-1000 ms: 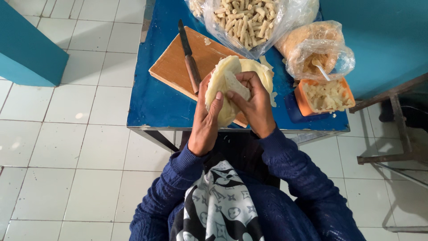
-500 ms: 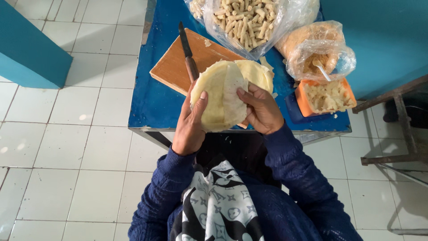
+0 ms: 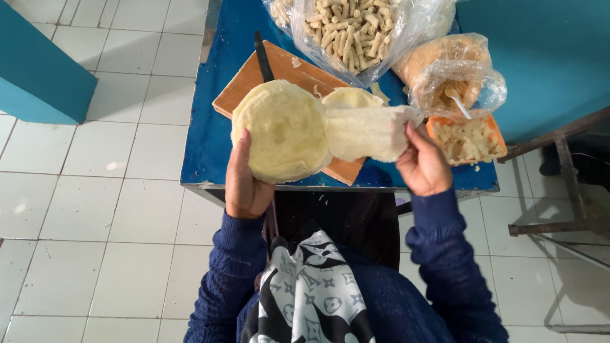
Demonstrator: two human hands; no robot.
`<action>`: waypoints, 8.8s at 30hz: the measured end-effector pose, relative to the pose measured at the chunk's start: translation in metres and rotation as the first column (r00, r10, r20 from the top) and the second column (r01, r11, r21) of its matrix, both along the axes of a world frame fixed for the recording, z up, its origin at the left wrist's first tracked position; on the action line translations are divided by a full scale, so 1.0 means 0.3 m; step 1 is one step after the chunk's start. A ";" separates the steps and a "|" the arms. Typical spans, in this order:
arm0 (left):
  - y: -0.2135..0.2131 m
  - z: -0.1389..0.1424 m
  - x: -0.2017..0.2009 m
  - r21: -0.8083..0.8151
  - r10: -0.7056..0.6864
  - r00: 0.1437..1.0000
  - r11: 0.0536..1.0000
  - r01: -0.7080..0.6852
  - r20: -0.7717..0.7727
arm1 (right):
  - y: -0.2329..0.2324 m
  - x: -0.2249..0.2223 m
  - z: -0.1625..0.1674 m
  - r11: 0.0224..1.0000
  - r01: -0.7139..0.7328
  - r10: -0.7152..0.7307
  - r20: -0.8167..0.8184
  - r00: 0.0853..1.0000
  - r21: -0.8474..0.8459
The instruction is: The person sits at a blue table and peels thin translucent skin off large round pale cakes by hand, pulling strips of skin away and placing the peeled pieces into an orange container. A bag of similar cakes, a knife on a wooden board, and a plastic bag of brown powder with a spoon sit on the table.
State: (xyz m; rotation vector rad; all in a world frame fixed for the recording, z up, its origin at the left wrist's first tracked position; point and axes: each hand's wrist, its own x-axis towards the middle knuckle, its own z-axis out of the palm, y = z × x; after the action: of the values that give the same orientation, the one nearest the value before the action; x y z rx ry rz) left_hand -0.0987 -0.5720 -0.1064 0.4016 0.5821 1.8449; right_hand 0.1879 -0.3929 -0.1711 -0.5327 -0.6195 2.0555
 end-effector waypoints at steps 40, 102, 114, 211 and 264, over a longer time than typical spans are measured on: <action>0.144 -0.128 0.082 0.168 -0.285 0.938 0.953 0.254 0.198 | -0.219 -0.290 0.376 0.025 -0.587 -0.650 0.459 0.606 0.809; 0.032 -0.150 0.013 -0.045 -0.206 0.978 0.978 0.204 -0.042 | 0.102 -0.147 0.161 0.962 -0.227 0.203 0.160 0.966 0.151; -0.140 -0.302 -0.277 -0.046 0.199 0.972 0.977 -0.207 -0.128 | 0.141 -0.086 0.245 0.976 -0.141 0.134 0.054 0.990 0.168; 0.175 -0.228 0.283 -0.059 -0.013 0.803 0.998 -0.027 -0.596 | -0.156 -0.165 0.099 0.632 -0.438 -0.173 0.668 0.724 0.639; 0.118 -0.126 0.231 0.385 0.475 0.148 0.830 -0.403 -0.868 | -0.282 -0.338 0.107 0.642 -0.190 -0.259 0.443 0.858 0.743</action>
State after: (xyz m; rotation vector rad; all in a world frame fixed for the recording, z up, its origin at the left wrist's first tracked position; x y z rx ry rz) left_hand -0.0295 -0.5365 -0.1442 1.6222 1.6326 2.0138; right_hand 0.0865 -0.4776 -0.1389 -0.5550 -1.7039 1.3665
